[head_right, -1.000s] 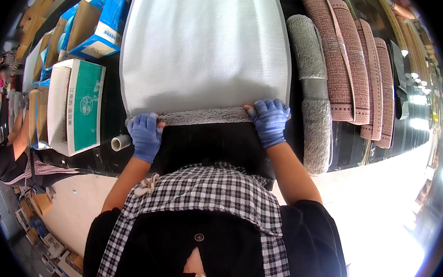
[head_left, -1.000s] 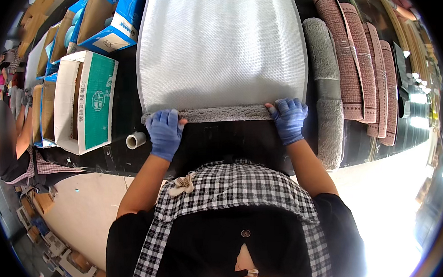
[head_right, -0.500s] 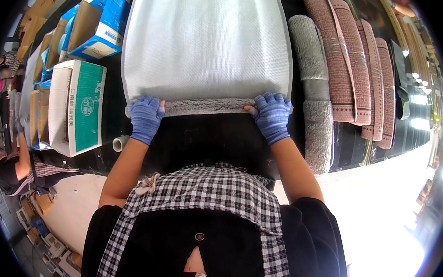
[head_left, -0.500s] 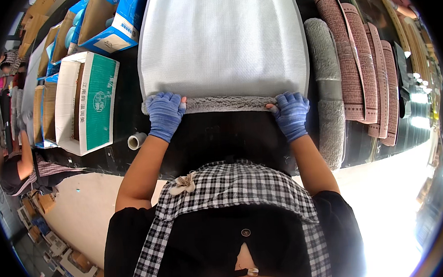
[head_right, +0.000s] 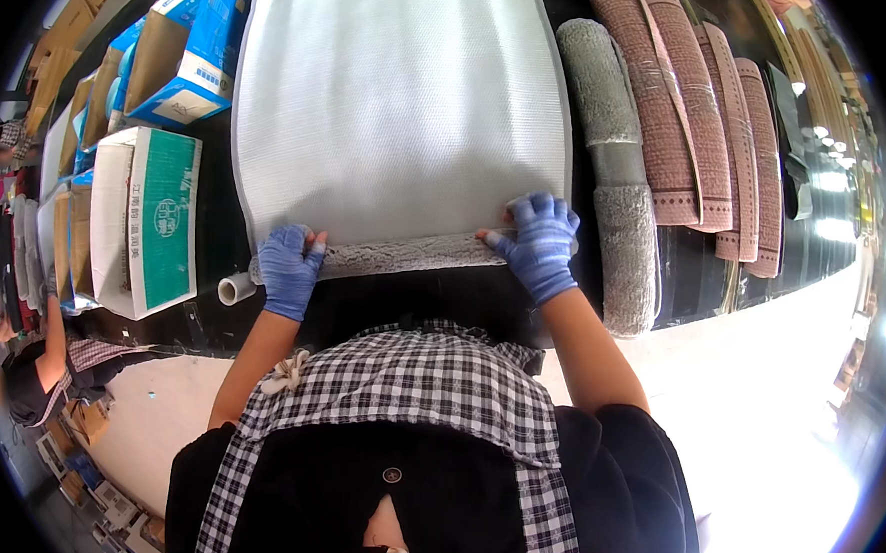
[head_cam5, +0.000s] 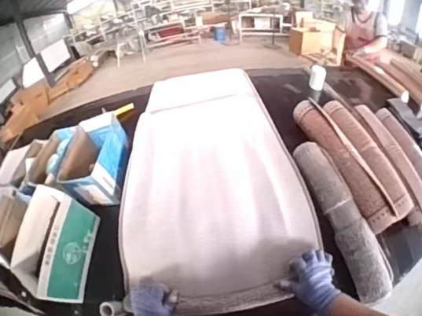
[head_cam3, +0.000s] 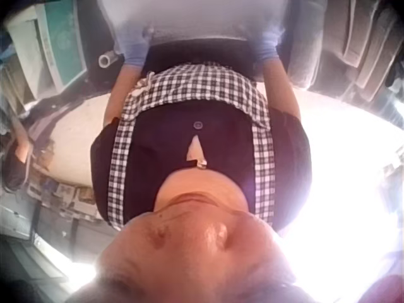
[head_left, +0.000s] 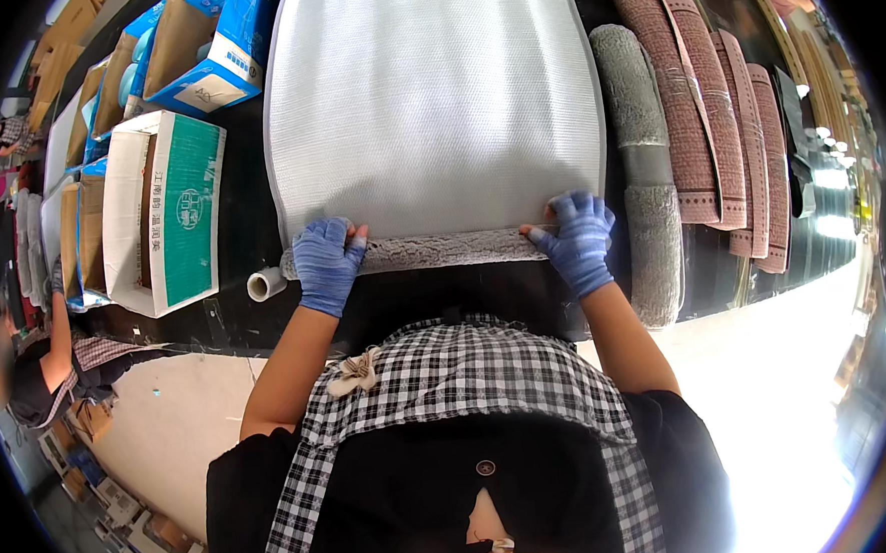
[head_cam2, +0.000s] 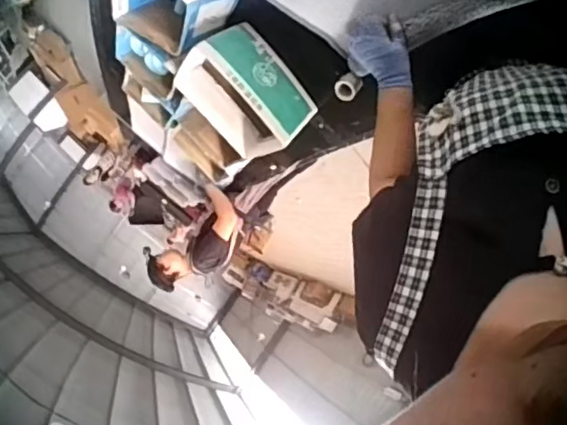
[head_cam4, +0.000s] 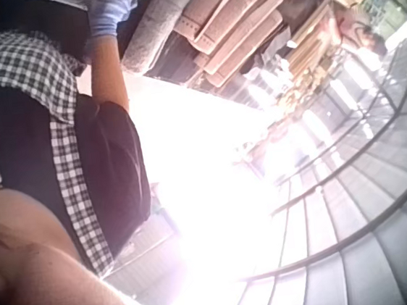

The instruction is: The person rolls foam pads into cylinders, wraps them in plastic film, and secures them with tape.

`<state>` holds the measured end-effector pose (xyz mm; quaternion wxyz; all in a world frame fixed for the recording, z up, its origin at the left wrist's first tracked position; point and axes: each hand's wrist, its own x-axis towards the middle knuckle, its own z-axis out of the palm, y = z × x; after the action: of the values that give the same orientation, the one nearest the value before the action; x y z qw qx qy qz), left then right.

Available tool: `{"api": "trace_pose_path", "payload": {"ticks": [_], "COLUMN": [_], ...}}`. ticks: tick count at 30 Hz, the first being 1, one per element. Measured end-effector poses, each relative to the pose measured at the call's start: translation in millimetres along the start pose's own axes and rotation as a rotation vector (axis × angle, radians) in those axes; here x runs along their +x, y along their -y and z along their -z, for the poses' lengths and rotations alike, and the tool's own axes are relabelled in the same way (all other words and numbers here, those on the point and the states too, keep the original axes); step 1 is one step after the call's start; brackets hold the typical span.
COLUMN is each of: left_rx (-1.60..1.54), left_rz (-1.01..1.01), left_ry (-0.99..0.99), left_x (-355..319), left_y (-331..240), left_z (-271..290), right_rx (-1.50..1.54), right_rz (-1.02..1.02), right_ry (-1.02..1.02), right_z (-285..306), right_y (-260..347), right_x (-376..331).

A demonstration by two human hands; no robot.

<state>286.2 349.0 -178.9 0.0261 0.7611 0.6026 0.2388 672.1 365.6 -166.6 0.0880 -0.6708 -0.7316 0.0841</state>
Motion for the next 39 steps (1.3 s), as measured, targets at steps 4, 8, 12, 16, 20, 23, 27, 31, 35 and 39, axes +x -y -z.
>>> {"api": "trace_pose_path", "payload": {"ticks": [4,8,12,16,20,23,27,31,35,39], "left_rx": [0.297,0.183,0.198,0.211,0.195,0.314,0.122,0.114,0.165,0.171], "left_rz": [-0.076,-0.201,-0.259,-0.234,-0.171,-0.166,0.019,-0.065,-0.238,-0.286], "left_ry": [0.016,0.017,0.035,0.101,0.164,-0.072,0.053,0.236,0.063,0.097], "left_x": [-26,-38,-36,-29,5,47,65,42,24,28], "left_y": [8,-15,-2,10,13,17,17,-6,-18,-1], "left_z": [-8,16,3,0,-6,-9,-2,-3,-7,-14], "right_rx": [0.030,0.116,-0.085,-0.005,-0.072,0.047,0.143,0.139,-0.026,-0.011], "right_rz": [-0.002,0.029,0.146,0.219,0.151,0.187,0.092,0.094,0.088,0.209], "right_ry": [0.103,0.051,-0.268,-0.439,-0.003,-0.117,-0.089,-0.016,0.047,-0.022], "right_z": [10,7,-30,-19,-9,-5,3,5,9,9], "right_y": [7,6,1,18,8,11,22,22,22,30], "right_x": [15,6,-26,-36,3,41,74,81,67,29]}}
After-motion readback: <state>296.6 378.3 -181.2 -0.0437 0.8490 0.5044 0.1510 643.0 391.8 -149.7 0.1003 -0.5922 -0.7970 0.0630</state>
